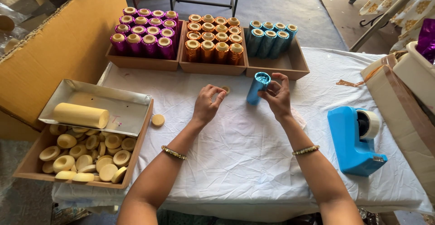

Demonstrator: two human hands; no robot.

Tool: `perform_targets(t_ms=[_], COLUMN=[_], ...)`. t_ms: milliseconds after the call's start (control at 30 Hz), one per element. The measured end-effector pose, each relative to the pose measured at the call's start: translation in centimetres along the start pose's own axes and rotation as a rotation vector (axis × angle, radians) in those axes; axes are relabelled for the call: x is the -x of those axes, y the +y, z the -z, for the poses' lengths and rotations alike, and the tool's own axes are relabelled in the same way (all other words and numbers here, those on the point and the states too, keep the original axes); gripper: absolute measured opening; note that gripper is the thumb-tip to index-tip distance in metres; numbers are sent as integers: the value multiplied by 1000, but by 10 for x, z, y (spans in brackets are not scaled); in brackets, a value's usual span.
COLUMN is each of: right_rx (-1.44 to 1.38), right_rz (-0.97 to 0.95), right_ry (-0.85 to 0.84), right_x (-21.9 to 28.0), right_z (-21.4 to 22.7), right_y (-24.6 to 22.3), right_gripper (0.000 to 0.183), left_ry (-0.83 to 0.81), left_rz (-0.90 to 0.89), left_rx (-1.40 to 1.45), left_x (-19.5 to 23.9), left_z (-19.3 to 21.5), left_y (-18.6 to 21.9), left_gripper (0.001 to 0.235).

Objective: The person wraps a teal foil sheet around a cylindrical candle, secures it with tape, and places it in a box. They then pick up a beige candle and wipe it with a cloth.

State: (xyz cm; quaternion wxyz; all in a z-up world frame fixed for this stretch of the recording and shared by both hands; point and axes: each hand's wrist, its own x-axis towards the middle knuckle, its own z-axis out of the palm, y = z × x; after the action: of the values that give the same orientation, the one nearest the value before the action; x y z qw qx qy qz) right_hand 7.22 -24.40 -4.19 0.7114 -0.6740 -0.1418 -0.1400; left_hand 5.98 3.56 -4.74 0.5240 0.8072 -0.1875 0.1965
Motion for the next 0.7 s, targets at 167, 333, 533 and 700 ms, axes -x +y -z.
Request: perform_targets(t_ms=[167,333,533,700], right_rx=[8,16,58,-3], right_rz=[8,-5,27,49], right_ry=[10,36,16,-20], right_x=[-11,-2,-4,-6], right_z=[1,-1,0,3], right_y=[20,18,19,27], right_gripper=[74,67,64,66], left_ry=[-48,-158,-168,-209], left_rz=[59,146,65,55], left_rx=[-28,-99,-171,-262], left_x=[0,5,6,3], left_z=[-4,-9,-14,-16], left_y=[-9,-16,-22,-30], left_gripper=[33,34,38,52])
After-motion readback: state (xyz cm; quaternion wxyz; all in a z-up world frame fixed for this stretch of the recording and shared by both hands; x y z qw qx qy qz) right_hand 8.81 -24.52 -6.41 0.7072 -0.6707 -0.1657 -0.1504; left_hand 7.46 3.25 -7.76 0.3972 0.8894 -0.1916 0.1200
